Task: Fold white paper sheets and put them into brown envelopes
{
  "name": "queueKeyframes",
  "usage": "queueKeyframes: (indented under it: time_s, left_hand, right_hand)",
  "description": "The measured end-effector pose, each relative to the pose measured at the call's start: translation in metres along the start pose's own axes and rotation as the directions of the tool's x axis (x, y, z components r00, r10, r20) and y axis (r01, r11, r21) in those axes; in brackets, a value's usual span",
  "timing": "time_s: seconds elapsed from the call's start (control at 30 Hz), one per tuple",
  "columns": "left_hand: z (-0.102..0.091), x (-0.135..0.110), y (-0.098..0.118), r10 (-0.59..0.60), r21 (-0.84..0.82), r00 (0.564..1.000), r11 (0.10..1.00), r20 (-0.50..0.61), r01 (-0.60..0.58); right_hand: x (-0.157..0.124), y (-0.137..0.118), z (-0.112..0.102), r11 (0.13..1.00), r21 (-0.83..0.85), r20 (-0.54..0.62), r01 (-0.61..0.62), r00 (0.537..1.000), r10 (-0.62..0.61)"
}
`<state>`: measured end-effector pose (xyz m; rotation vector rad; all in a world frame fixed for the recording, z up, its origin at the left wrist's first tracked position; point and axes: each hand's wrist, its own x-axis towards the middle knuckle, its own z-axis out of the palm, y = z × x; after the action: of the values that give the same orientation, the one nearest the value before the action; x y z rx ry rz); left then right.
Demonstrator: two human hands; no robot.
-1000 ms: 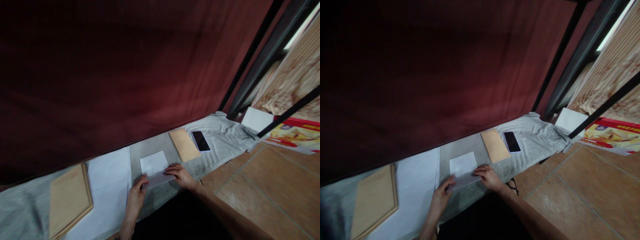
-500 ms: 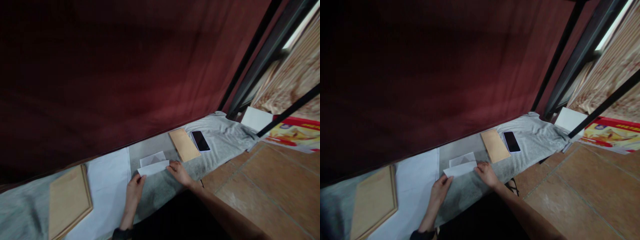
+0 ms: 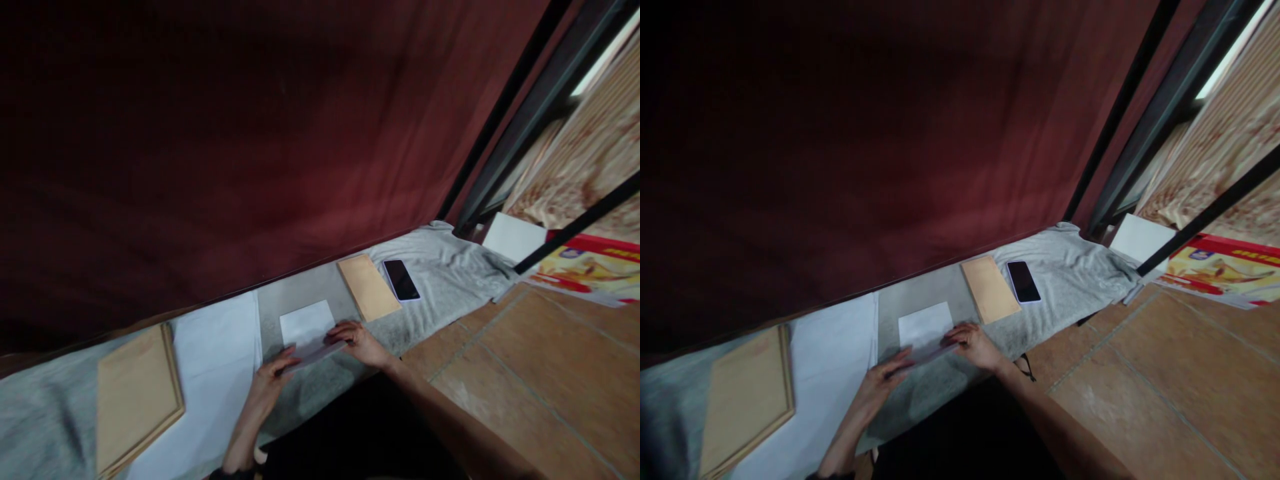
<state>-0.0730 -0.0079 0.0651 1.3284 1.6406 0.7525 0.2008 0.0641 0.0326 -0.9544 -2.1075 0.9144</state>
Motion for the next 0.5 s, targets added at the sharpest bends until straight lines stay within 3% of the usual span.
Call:
queueKeyframes:
  time_s: [0.17,0.3,0.5]
  left_hand:
    - [0.003,0.004,0.006,-0.053,0.074,0.990,0.995,-0.134,0.064]
    - [0.009,0.013,0.015,-0.053,0.037,0.974,0.997,-0.223,0.062]
    - [0.020,0.019,0.011,-0.046,0.019,0.952,0.998,-0.304,0.054]
  right_hand:
    - [0.006,0.001,0.005,0.978,-0.160,-0.059,-0.132,0.990,0.125]
    - [0.018,-0.004,0.020,0.912,-0.283,-0.183,-0.297,0.950,0.252]
    - [0.025,-0.016,0.031,0.817,-0.386,-0.306,-0.429,0.895,0.326]
